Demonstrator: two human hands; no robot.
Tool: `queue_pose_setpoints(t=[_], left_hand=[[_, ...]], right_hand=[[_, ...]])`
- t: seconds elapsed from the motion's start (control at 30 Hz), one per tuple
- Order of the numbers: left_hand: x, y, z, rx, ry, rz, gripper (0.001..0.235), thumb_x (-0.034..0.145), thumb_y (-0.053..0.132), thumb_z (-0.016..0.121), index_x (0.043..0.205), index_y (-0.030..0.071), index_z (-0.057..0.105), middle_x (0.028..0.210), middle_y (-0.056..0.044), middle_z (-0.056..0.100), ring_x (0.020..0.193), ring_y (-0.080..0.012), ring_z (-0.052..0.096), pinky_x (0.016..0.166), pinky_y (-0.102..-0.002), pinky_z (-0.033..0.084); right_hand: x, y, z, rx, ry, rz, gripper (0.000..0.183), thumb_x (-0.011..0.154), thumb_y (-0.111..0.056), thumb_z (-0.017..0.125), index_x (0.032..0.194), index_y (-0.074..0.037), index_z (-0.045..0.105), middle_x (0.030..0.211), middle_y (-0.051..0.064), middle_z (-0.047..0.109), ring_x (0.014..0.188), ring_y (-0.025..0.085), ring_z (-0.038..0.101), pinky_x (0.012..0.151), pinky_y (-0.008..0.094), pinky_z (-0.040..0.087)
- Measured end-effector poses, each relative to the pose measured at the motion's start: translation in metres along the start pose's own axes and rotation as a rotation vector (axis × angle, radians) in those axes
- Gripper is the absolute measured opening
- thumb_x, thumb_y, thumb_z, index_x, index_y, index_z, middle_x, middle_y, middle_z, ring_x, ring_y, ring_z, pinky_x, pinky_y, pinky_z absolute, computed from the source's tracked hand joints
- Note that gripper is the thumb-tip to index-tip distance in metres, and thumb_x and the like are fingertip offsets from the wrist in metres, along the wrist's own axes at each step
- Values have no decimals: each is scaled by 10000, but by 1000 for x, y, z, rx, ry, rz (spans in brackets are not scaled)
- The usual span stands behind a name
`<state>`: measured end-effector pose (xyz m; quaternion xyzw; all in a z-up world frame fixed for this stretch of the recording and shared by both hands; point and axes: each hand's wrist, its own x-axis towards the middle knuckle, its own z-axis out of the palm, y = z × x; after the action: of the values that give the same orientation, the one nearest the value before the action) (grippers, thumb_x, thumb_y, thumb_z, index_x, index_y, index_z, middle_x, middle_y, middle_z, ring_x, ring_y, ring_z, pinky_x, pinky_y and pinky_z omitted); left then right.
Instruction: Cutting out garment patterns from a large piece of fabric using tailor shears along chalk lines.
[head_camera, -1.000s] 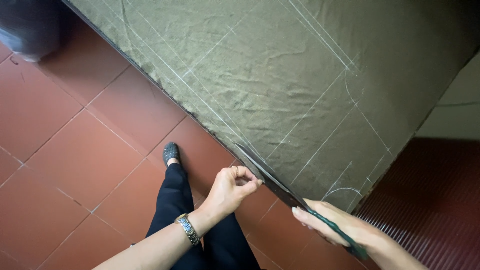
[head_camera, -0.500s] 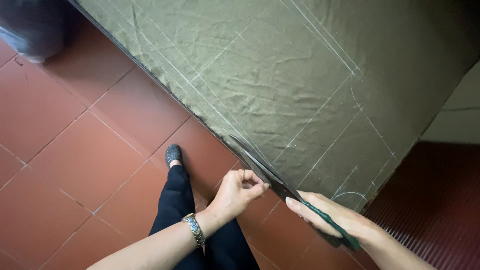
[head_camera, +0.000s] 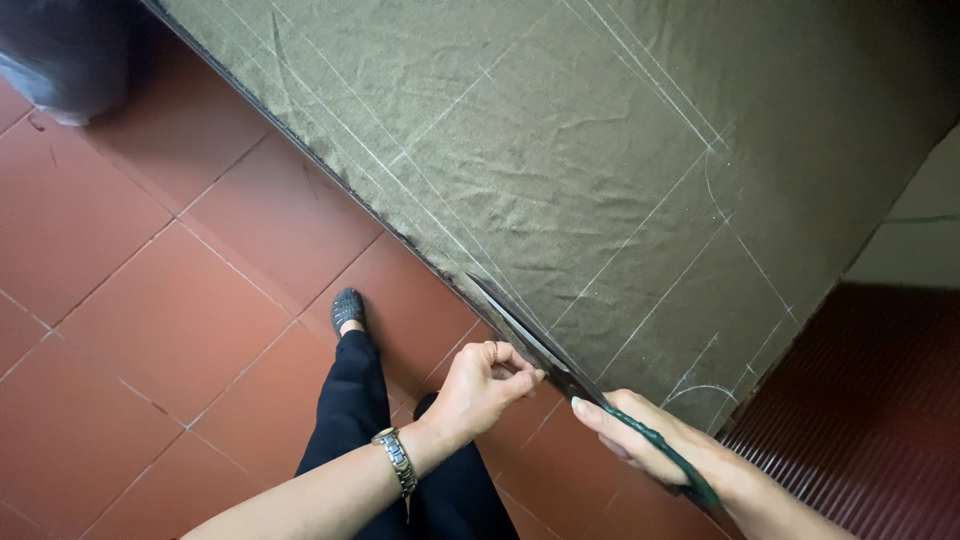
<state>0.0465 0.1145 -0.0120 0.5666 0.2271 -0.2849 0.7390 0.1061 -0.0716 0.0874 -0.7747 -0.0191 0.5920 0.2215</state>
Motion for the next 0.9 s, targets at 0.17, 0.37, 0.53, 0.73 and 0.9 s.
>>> queue_pose_setpoints(t=[0.17, 0.37, 0.53, 0.73, 0.9], left_hand=[[2, -1, -2, 14, -18, 4, 130, 814, 120, 704, 696, 96, 657, 616, 9, 664, 547, -21, 548, 555, -183, 436], [3, 2, -3, 37, -34, -17, 146, 830, 145, 720, 701, 100, 670, 610, 3, 682, 551, -12, 566, 568, -177, 462], [5, -2, -2, 34, -40, 0, 149, 833, 182, 726, 714, 106, 676, 611, -8, 690, 528, -15, 561, 529, -185, 432], [2, 3, -4, 27, -51, -41, 141, 827, 191, 718, 720, 110, 672, 610, -13, 686, 530, -23, 548, 540, -197, 429], [3, 1, -5, 39, -58, -35, 157, 830, 184, 716, 696, 119, 666, 597, 3, 674, 518, -20, 530, 546, -198, 430]], right_hand=[[10, 18, 3, 83, -13, 24, 531, 941, -557, 462, 623, -156, 321, 531, -41, 305, 472, 94, 275, 417, 286, 225], [-5, -5, -7, 100, -50, 310, 459, 908, -585, 444, 785, -144, 401, 707, -12, 383, 551, 110, 323, 475, 244, 317], [7, 7, -5, 45, -50, 173, 437, 934, -547, 445, 775, -141, 424, 675, -12, 417, 510, 99, 338, 426, 255, 297], [-2, -20, -8, -55, -60, -32, 332, 919, -492, 369, 1129, -260, 479, 660, -46, 412, 578, 97, 372, 537, 248, 389], [6, -1, -5, -37, -49, -53, 372, 917, -524, 381, 867, -176, 500, 733, -43, 442, 584, 104, 358, 503, 249, 358]])
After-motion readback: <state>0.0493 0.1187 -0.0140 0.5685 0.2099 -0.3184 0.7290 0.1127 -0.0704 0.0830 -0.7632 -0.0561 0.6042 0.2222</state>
